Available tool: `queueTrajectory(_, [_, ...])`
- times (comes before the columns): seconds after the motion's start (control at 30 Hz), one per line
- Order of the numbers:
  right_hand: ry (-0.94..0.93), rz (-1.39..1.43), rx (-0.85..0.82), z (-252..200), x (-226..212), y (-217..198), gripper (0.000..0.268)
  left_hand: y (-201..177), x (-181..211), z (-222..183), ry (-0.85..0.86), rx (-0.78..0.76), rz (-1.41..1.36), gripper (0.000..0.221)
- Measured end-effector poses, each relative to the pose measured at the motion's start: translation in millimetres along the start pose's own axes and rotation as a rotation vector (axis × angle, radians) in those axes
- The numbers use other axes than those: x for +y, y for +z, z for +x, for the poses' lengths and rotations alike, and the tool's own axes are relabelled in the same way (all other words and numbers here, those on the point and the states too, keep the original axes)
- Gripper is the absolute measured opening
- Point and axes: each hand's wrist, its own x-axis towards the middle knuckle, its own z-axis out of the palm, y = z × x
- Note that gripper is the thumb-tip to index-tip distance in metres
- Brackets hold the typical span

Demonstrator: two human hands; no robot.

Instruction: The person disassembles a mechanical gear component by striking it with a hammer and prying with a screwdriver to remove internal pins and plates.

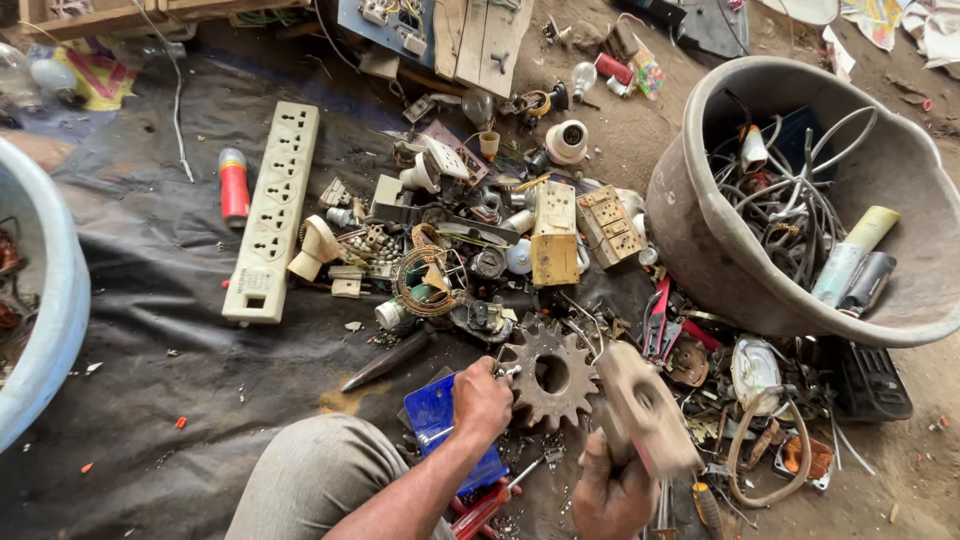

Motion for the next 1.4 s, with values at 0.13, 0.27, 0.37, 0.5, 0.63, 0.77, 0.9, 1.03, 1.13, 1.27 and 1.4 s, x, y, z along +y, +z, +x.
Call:
queueTrajectory(0.13, [0.222, -0.412, -0.447, 16.8, -9.5, 16.9, 0.052, -1.0, -2.3, -3.6, 0.166, 0.111, 0.042, 0.017])
queueTrajectory(0.27, [0.315, -0.509, -0.422, 26.0, -31.4, 10.2, 0.059, -6.8, 5.2, -1.2, 0.108, 0.079, -0.041, 0.017])
queueTrajectory(0.37, [-0.138, -0.120, -0.122, 17.4, -28.1, -1.6, 0.047, -2.6, 3.3, -4.3, 0.059, 0.056, -0.012, 0.016])
queueTrajectory(0.5, [0.184, 0.098, -0.054, 11.7, -24.2, -6.8, 0.039, -1.7, 0.6, -1.4, 0.088, 0.098, 0.030, 0.016])
queueTrajectory(0.63, [0.175, -0.447, -0.428, 24.5, -36.3, 12.7, 0.049, -5.9, 5.8, -12.5, 0.030, 0.055, -0.063, 0.016])
queueTrajectory(0.77, [0.444, -0.413, -0.407, 28.1, -34.1, 7.0, 0.056, -14.0, 5.4, -15.9, 0.019, 0.032, -0.124, 0.015])
queueTrajectory(0.9, [0.113, -0.022, -0.081, 3.3, -7.9, -3.0, 0.047, -8.1, 7.8, -8.3, 0.084, 0.080, -0.004, 0.017])
queueTrajectory(1.03, [0.380, -0.421, -0.437, 3.5, 14.4, 14.7, 0.057, -3.2, 3.4, -1.2, 0.058, 0.085, 0.004, 0.015])
queueTrajectory(1.13, [0.240, -0.551, -0.508, 15.4, 16.3, 10.4, 0.064, 6.6, -5.5, 13.3, 0.217, 0.175, 0.022, 0.014])
queueTrajectory(1.27, [0.755, -0.118, -0.500, 15.9, 27.2, 10.6, 0.069, 14.4, -27.8, 13.1, 0.239, 0.166, -0.038, 0.017])
queueTrajectory(1.4, [0.924, 0.075, -0.504, 16.1, 41.5, 3.8, 0.048, 10.5, -10.9, 17.3, 0.298, -0.056, -0.358, 0.019])
